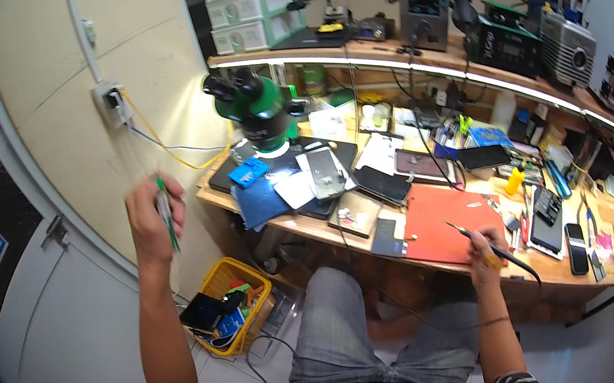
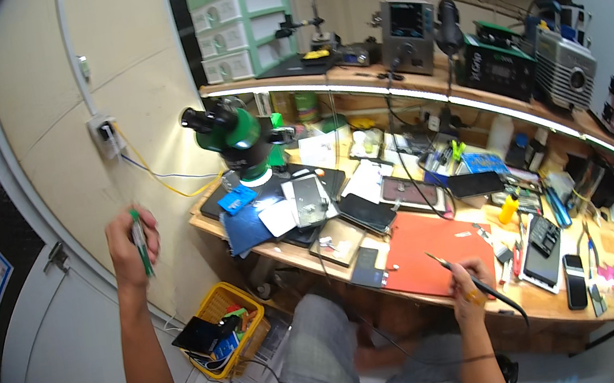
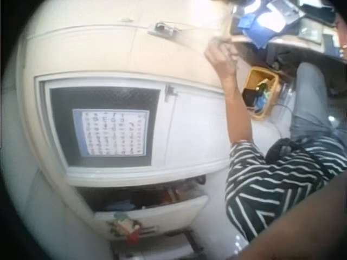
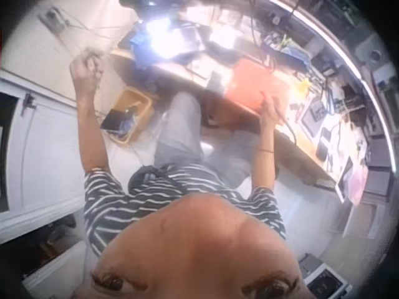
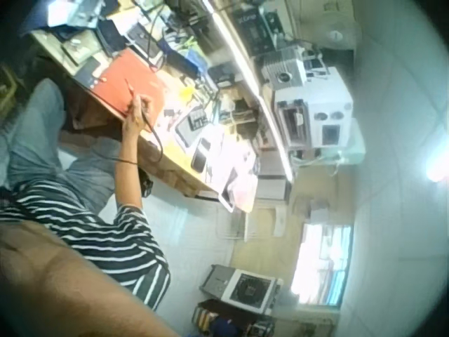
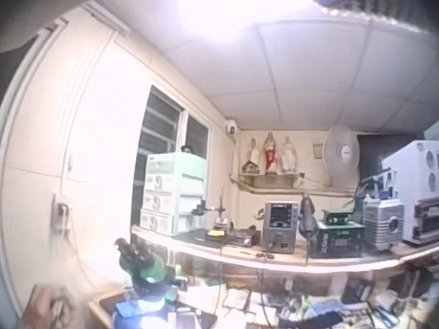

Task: The person works at a cluttered electronics repair bench, handling a small black rectangular device. They open a drawer to retrieve soldering supplies, then use a soldering iron and solder wire to solder a connector on the device. After soldering, they place the iron back and inspect the device.

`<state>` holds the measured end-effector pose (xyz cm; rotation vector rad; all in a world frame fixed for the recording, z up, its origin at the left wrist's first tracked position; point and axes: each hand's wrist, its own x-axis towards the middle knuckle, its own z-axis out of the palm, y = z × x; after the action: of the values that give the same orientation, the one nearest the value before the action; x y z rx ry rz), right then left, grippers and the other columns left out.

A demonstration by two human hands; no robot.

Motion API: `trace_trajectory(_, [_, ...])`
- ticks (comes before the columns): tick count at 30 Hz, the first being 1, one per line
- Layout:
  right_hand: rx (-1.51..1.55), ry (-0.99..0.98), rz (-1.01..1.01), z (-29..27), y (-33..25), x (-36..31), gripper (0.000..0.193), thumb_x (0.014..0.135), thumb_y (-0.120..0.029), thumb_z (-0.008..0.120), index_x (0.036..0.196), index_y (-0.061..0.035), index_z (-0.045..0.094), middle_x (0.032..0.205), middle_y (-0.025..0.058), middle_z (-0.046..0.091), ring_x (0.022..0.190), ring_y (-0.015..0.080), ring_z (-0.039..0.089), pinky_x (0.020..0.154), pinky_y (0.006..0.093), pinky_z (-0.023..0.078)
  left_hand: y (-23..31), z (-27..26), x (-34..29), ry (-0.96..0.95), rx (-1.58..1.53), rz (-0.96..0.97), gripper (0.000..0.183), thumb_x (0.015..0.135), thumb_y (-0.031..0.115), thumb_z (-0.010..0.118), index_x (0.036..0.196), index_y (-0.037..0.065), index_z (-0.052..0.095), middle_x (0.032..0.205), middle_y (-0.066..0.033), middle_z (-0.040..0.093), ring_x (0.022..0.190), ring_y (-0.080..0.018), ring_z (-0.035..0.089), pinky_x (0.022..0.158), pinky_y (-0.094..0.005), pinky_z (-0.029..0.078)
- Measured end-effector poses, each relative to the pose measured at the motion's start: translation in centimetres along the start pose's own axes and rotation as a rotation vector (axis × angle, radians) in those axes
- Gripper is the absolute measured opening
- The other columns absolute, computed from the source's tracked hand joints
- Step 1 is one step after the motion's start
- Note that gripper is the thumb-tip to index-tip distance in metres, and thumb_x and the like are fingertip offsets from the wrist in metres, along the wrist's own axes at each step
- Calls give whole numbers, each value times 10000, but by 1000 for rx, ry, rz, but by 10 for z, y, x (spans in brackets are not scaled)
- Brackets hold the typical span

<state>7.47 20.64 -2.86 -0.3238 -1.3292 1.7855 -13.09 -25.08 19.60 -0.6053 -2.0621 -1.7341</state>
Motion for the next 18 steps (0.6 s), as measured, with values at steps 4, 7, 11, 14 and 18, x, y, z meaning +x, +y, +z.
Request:
trace_trajectory(4, [-41, 21, 57, 15, -43, -37, 158, 944, -126, 717, 914, -37, 590, 631, 9, 536, 482, 78, 482, 409, 218, 377, 32, -30, 104, -16, -201, 209, 437, 1053, 397, 423, 866, 41, 594, 597, -60, 552, 467, -117, 481, 446, -268, 378])
trace_trajectory(7, [-89, -69, 51, 53, -68, -49, 134, 949, -113, 698, 933, -33, 591, 633, 13, 533, 471, 88, 479, 404, 218, 377, 45, -4, 199, -4, -169, 356, 383, 1065, 370, 501, 1059, 18, 650, 800, -90, 703, 699, -120, 636, 626, -303, 491])
trace_trajectory(11, [-61, -42, 155, 115, -70, -48, 174, 932, -108, 707, 917, -37, 548, 601, 13, 512, 426, 77, 439, 380, 229, 403, 48, 15, 326, -116, 154, 366, 365, 1081, 395, 546, 1196, 70, 667, 1045, -37, 784, 815, -88, 639, 679, -290, 478])
trace_trajectory(14, [-64, -44, 258, 164, -85, -39, 149, 934, -101, 692, 908, -30, 564, 593, 33, 508, 408, 106, 441, 376, 242, 401, 34, 39, 389, -210, 84, 265, 344, 1078, 374, 592, 1222, 71, 667, 1048, -18, 779, 859, -97, 649, 698, -309, 510])
trace_trajectory(18, [-98, 55, 338, 205, -115, -14, 124, 944, -107, 681, 896, -42, 588, 594, 35, 507, 409, 112, 452, 381, 242, 398, 17, 69, 439, -276, 0, 178, 285, 1086, 329, 602, 1215, 85, 672, 1142, -7, 779, 893, -65, 656, 689, -250, 511])
